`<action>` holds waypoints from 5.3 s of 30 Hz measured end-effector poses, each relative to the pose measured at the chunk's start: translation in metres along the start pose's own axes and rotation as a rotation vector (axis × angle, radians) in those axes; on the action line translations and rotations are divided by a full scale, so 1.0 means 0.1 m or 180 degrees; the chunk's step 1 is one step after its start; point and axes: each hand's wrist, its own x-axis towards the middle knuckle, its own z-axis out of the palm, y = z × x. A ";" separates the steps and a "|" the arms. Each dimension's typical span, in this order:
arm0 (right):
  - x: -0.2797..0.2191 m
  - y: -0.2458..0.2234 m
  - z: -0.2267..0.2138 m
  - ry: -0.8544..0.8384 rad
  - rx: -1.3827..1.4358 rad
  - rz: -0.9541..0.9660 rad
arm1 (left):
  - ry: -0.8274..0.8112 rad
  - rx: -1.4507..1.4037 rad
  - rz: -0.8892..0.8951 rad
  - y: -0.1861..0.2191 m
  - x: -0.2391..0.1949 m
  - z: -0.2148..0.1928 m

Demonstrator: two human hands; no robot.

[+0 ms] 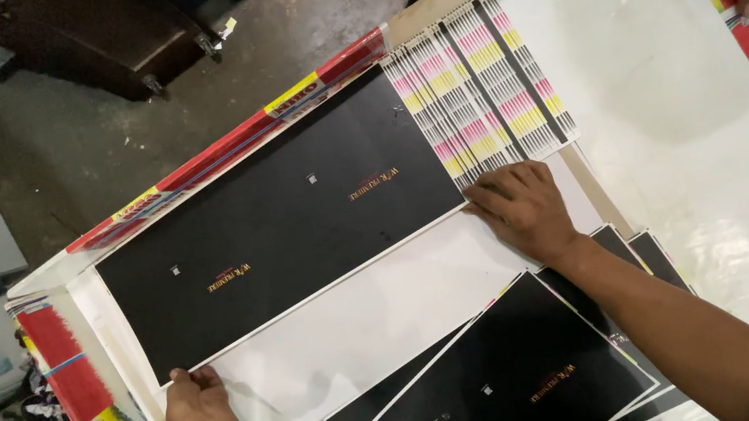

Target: Organizing and stacking black and white printed sheets into a container.

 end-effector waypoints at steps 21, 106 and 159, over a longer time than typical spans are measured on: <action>0.07 -0.71 -0.09 0.1418 0.3958 0.4250 | -0.1618 -0.0464 -0.1490 -1.08 -1.44 0.05; 0.50 0.92 -0.27 -0.0261 0.1505 0.3118 | -0.0452 0.2308 0.4674 -2.51 -1.76 -0.11; -0.01 -0.24 -0.07 0.1883 0.3179 0.4345 | -0.0641 0.1917 0.4939 -2.51 -1.66 -0.16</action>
